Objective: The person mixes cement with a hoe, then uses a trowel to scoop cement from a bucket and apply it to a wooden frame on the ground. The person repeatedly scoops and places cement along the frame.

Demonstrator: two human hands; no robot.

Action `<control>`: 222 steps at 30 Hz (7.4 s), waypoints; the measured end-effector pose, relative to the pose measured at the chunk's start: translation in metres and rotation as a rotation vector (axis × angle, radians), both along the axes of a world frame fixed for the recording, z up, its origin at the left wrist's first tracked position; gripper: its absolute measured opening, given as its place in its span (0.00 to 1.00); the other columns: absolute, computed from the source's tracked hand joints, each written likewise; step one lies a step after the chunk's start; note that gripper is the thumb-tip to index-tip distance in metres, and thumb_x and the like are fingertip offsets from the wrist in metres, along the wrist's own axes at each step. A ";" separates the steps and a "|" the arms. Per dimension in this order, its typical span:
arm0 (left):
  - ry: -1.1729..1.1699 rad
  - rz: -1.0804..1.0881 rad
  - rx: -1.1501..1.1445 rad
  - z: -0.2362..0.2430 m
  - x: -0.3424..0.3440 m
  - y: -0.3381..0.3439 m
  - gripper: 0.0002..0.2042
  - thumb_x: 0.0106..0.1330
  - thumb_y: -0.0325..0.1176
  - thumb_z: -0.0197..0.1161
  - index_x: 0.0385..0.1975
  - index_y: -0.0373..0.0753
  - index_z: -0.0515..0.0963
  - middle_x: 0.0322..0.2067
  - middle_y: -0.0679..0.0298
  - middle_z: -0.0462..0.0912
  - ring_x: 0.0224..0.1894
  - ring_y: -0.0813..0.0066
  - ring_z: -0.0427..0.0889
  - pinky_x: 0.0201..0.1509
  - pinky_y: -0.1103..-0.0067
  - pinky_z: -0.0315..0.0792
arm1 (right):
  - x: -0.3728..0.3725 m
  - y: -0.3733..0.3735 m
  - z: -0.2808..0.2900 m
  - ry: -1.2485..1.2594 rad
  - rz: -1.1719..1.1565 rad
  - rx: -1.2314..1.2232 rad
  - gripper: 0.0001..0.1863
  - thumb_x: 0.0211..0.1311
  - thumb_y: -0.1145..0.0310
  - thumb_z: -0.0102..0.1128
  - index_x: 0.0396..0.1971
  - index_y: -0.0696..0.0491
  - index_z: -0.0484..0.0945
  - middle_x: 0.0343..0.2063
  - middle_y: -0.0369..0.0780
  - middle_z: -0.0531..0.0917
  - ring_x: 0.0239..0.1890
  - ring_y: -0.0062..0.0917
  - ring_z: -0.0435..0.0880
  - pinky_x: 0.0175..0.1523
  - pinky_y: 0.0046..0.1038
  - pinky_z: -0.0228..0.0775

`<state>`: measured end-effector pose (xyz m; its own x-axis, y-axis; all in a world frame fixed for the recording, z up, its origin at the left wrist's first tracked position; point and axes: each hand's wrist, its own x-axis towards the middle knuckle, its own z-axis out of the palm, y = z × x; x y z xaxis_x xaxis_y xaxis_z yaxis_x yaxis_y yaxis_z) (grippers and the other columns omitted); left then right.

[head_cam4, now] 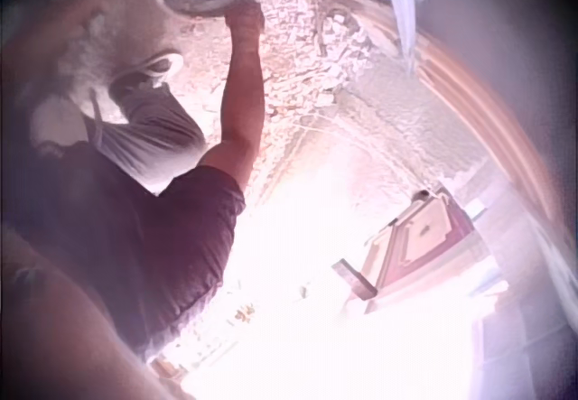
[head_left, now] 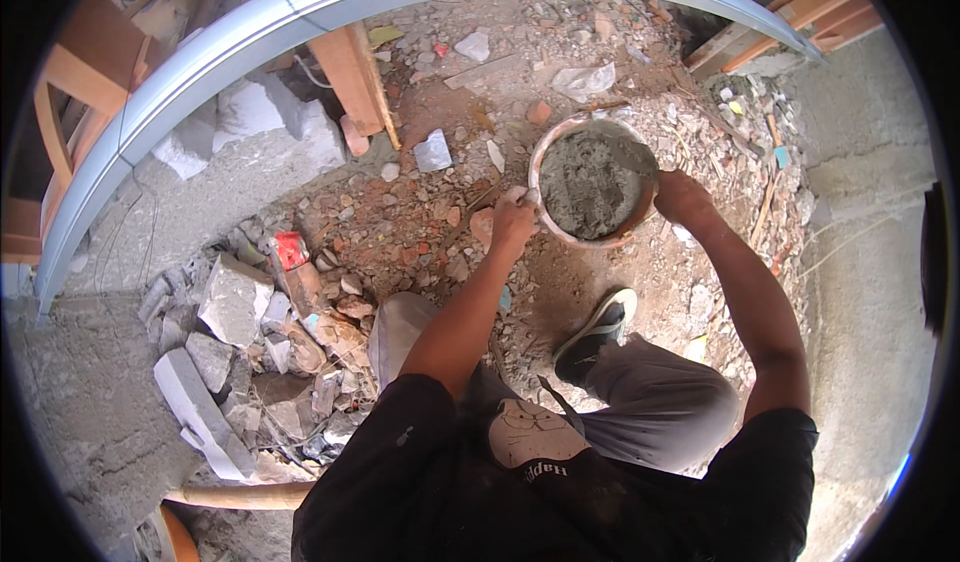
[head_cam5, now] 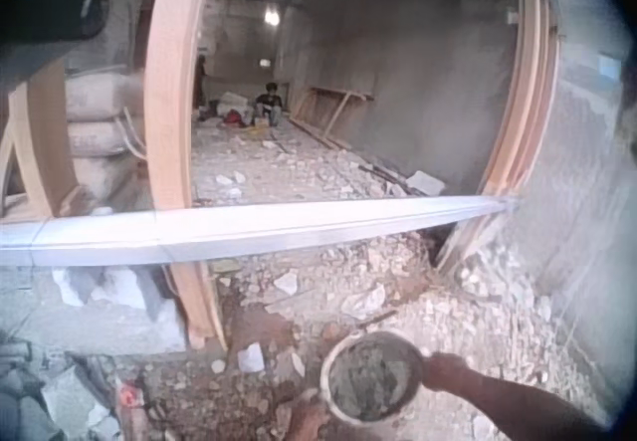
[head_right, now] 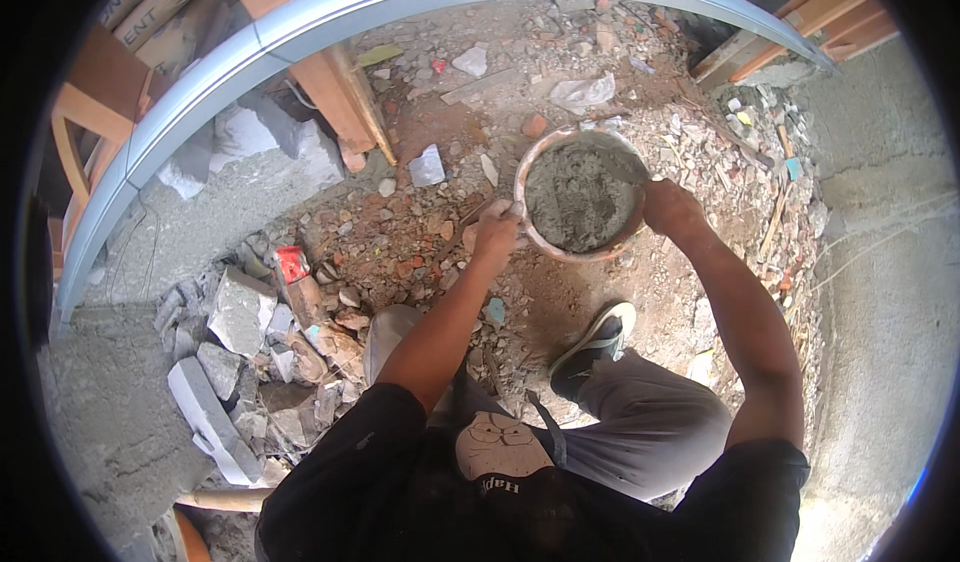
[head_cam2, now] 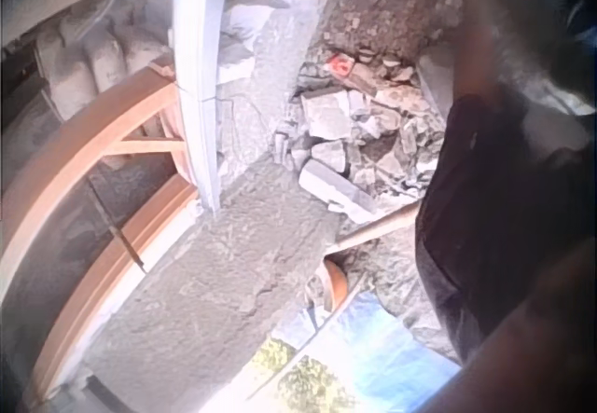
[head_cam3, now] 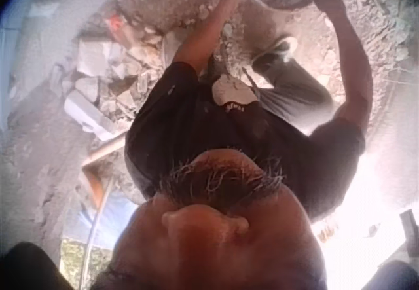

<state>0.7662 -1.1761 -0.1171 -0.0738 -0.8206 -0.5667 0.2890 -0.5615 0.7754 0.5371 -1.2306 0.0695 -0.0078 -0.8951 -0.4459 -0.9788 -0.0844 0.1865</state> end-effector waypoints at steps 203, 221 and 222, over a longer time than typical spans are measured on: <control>-1.156 -0.133 0.211 -0.035 0.172 0.189 0.25 0.60 0.48 0.55 0.53 0.38 0.72 0.57 0.51 0.70 0.63 0.51 0.64 0.64 0.53 0.56 | 0.011 0.002 -0.021 -0.454 -0.422 0.406 0.13 0.61 0.63 0.58 0.33 0.60 0.74 0.16 0.44 0.76 0.13 0.30 0.77 0.15 0.31 0.68; -1.173 -0.079 0.187 -0.032 0.167 0.196 0.22 0.59 0.45 0.58 0.50 0.38 0.73 0.54 0.54 0.73 0.62 0.57 0.66 0.65 0.54 0.54 | -0.022 0.054 -0.094 -1.154 -0.888 0.541 0.20 0.64 0.47 0.52 0.40 0.49 0.73 0.18 0.35 0.75 0.14 0.21 0.73 0.18 0.23 0.65; -1.170 -0.073 0.189 -0.032 0.168 0.197 0.22 0.59 0.45 0.58 0.50 0.38 0.73 0.54 0.54 0.73 0.62 0.57 0.66 0.65 0.55 0.54 | -0.006 0.064 -0.085 -1.150 -0.884 0.440 0.16 0.63 0.51 0.56 0.39 0.49 0.75 0.15 0.34 0.73 0.13 0.20 0.72 0.19 0.25 0.67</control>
